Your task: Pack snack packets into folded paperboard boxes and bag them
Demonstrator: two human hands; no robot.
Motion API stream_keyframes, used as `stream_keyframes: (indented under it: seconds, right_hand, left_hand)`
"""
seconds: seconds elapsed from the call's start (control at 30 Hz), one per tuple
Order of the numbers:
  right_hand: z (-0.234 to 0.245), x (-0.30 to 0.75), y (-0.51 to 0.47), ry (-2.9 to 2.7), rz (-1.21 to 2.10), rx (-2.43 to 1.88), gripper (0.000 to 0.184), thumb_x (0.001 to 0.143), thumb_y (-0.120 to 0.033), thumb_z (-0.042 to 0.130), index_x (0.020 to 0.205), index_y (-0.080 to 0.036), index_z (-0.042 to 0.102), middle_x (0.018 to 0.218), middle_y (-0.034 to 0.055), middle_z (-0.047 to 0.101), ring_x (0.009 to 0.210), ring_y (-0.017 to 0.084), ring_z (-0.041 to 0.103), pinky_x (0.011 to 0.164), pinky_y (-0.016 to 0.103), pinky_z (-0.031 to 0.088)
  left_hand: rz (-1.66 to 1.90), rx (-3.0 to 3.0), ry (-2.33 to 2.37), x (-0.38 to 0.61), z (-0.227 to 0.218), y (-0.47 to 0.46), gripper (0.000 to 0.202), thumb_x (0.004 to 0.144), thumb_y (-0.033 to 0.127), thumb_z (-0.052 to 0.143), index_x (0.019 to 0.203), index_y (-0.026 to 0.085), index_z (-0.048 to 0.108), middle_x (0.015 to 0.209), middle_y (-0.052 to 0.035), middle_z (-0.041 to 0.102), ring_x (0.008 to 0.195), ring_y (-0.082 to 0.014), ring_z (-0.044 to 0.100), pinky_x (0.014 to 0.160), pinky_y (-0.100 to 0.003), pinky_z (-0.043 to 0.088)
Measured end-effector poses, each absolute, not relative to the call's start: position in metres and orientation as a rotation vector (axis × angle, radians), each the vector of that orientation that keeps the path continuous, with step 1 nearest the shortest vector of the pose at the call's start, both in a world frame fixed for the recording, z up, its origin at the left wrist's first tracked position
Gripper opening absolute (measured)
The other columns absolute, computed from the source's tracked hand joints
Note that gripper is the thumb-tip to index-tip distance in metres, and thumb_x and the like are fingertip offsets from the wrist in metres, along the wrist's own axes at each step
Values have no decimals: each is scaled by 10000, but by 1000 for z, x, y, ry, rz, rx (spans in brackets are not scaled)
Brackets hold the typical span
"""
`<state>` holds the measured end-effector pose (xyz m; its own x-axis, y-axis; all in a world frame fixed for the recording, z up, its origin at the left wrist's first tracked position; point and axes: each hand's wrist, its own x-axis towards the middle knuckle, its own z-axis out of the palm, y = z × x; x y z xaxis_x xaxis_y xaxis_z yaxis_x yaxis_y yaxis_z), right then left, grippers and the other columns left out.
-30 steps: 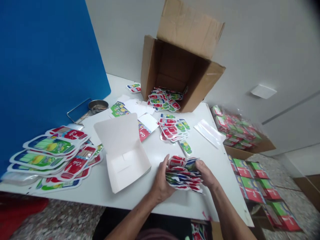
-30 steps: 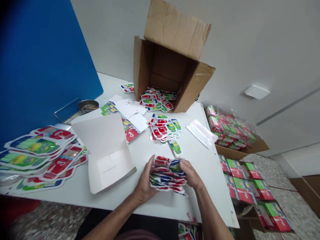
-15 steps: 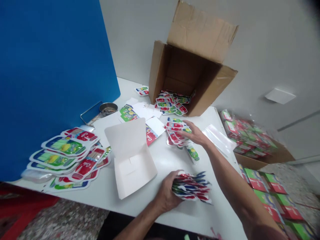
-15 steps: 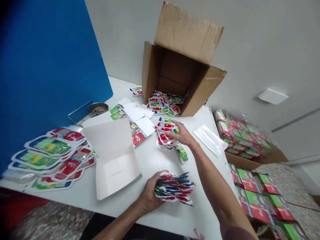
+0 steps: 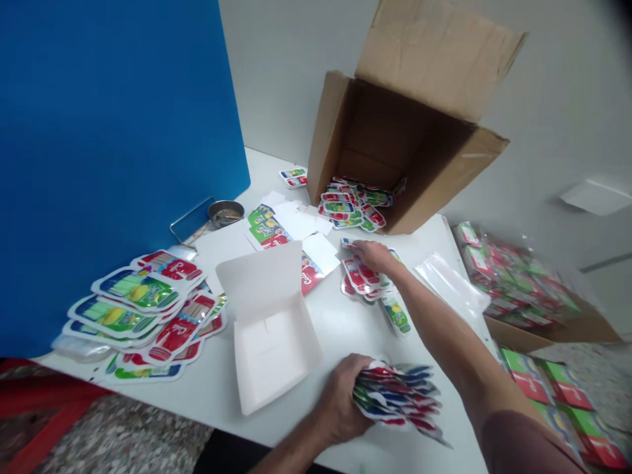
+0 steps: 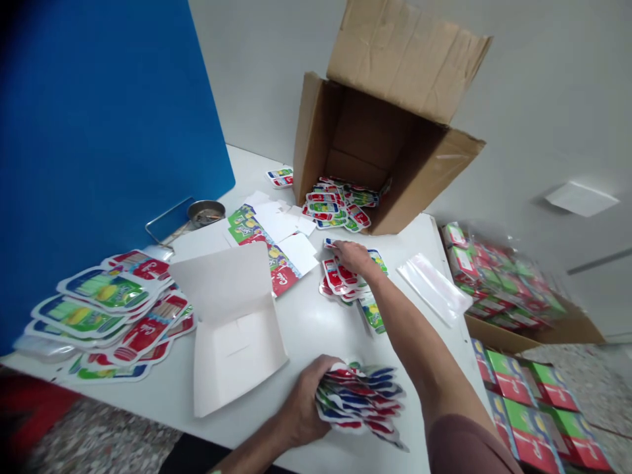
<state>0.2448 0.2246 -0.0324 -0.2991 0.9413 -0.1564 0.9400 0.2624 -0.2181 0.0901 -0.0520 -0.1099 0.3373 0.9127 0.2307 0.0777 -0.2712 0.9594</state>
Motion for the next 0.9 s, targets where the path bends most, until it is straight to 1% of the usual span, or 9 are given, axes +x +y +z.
stream_keyframes:
  seconds: [0.13,0.27,0.4,0.5,0.6,0.67,0.77,0.83,0.9]
  right_hand:
    - [-2,286,175,-2285,411,-1720,413,1097,-443,344,1351,-267,619,1378,81,682,1223,272,631,1014,361,462]
    - [-5,331,78,-1800,840,-1302,289,1001,-429,605,1227,-279,706,1279,38,718,1186,255,636,1051,366,465]
    - [-46,342,-11,-1331,1338,-1154,257,885,-373,696,1104,-256,763,1113,55,760,1025,279,685,946,390,516]
    - [-66,334,-41,-1159,1410,-1113,267,862,-417,669,1007,-221,778,1007,70,756,897,263,679,844,363,519]
    - [-67,328,-46,-1255,1433,-1119,440,953,-567,545,1010,-196,775,981,91,740,897,266,667,860,374,508]
    - [-63,328,-44,-1394,1502,-1140,645,1003,-687,373,1024,-180,771,964,107,735,893,267,666,874,392,507]
    - [-56,333,-33,-1530,1594,-1169,834,1002,-766,174,1040,-176,763,964,116,737,903,264,675,891,408,514]
    - [-49,338,-12,-1535,1524,-1226,852,988,-790,159,1041,-185,757,985,118,746,932,266,689,909,412,523]
    - [-39,340,24,-1502,1256,-1398,783,973,-804,259,1047,-196,746,1034,115,755,984,267,696,923,401,532]
  left_hand:
    - [1069,1606,893,90,-108,-51,451,684,302,861,1087,201,684,1023,-90,733,914,-263,702,807,-354,566]
    - [1070,1537,862,93,-115,-55,549,677,306,893,1157,214,644,1064,-81,729,950,-270,711,844,-374,580]
    - [1172,1397,844,101,-134,-60,1068,700,306,899,1563,270,270,1342,-137,631,1140,-306,693,980,-459,583]
    - [1248,1503,908,103,-138,-60,1329,658,390,928,1642,299,39,1516,-191,452,1299,-379,599,1081,-577,519]
    - [1229,1791,967,100,-130,-57,1267,627,410,931,1624,249,165,1635,-243,268,1493,-484,355,1179,-680,368]
    - [1237,1867,966,98,-123,-56,1057,649,376,907,1524,218,336,1648,-246,261,1524,-492,292,1194,-679,337]
    - [1189,1723,880,97,-119,-58,765,691,341,869,1325,218,459,1366,-181,593,1231,-363,636,1012,-510,545]
    - [1118,1601,835,97,-119,-60,852,655,383,903,1347,222,433,1112,-89,687,921,-254,714,832,-392,593]
    - [1096,1585,840,97,-118,-60,975,582,449,948,1381,220,437,1052,-61,687,848,-228,697,802,-371,584]
